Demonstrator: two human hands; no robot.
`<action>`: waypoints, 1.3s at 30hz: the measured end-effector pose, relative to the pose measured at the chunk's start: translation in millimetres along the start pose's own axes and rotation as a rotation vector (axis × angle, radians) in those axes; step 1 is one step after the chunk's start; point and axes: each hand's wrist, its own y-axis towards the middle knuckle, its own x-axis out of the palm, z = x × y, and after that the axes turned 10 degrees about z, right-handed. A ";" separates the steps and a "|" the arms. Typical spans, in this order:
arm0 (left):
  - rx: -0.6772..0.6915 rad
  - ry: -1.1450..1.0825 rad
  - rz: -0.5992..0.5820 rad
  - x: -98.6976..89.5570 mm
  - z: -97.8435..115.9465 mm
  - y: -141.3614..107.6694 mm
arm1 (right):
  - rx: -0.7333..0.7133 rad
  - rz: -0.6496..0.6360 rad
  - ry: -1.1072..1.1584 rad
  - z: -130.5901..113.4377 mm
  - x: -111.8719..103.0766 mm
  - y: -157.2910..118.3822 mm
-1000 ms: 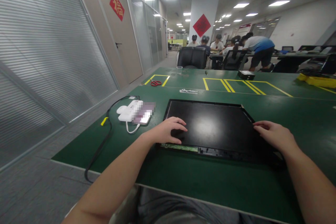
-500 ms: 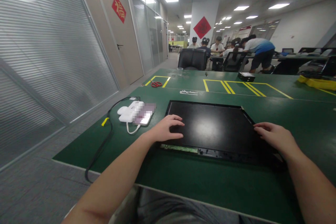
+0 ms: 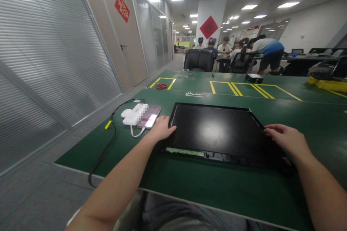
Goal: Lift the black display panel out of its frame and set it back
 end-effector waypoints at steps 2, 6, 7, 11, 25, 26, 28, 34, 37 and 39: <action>-0.001 0.009 0.006 2.2 -2.1 1.7 | 0.072 -0.011 0.013 -8.5 -7.7 -3.8; 0.003 -0.023 0.023 5.6 -5.1 4.1 | 0.090 -0.011 -0.048 -14.1 -14.4 -5.8; 0.004 -0.029 0.023 5.5 -5.0 4.2 | 0.088 -0.027 -0.057 -13.6 -13.8 -5.3; 0.011 -0.011 0.009 3.6 -3.2 4.4 | 0.062 -0.083 -0.071 -10.5 -8.3 -3.4; -0.315 -0.714 0.174 0.1 -1.4 5.8 | 0.002 -0.079 -0.139 -5.3 -0.9 0.2; -0.366 -0.807 0.173 -1.5 0.7 4.8 | 0.000 -0.080 -0.140 -5.0 -0.5 -0.1; -0.428 -0.985 0.134 -4.5 5.3 3.4 | -0.001 -0.089 -0.145 -4.4 -0.1 -0.7; -0.492 -1.284 0.027 -9.0 16.6 1.7 | 0.002 -0.071 -0.155 -4.7 0.0 -2.3; -0.528 -1.317 0.052 -7.4 17.1 1.6 | 0.014 -0.083 -0.168 -6.4 -1.1 -3.9; -0.506 -1.328 0.111 -5.7 15.8 1.7 | 0.026 -0.108 -0.178 -7.5 -2.1 -4.7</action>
